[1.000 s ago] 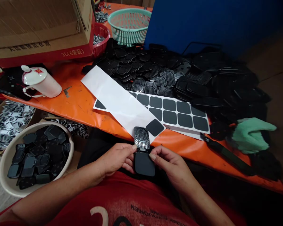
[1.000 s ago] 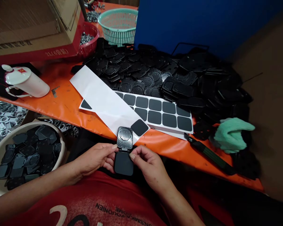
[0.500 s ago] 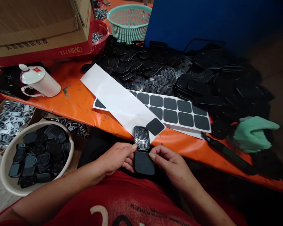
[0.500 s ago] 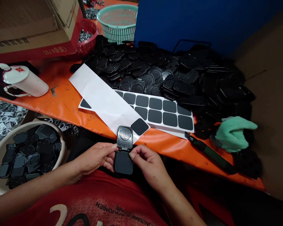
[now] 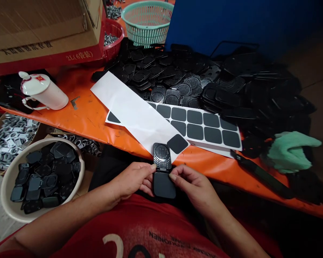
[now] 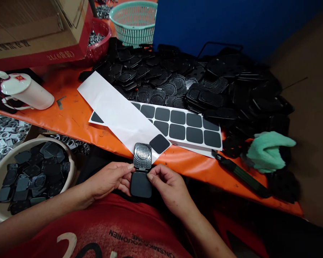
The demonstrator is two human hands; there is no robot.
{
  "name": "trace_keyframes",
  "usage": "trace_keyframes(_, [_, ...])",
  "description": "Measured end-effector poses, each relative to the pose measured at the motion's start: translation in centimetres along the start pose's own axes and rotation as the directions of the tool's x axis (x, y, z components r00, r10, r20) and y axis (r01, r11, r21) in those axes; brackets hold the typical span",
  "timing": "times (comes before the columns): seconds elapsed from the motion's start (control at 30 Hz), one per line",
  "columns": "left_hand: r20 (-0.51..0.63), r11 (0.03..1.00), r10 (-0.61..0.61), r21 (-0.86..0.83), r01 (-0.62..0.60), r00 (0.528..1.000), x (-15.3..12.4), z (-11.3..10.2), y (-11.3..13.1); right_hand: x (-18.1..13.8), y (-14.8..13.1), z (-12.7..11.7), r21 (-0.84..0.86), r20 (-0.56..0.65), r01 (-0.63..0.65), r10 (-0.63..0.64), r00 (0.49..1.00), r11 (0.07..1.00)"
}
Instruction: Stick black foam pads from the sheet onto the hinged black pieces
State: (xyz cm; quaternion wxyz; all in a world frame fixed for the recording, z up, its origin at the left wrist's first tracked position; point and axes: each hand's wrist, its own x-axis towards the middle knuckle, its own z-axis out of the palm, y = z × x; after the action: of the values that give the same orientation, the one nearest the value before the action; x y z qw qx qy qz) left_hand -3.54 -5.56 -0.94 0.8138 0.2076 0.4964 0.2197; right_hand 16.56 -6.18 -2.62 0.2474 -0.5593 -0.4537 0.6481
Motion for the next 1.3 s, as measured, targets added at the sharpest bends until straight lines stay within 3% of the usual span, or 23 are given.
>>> trace_keyframes(1.3, [0.005,0.998,-0.038,0.053,0.038,0.999,0.48,-0.14,-0.35,-0.24,-0.80,0.84,-0.196,-0.051,0.121,-0.133,0.990,0.973])
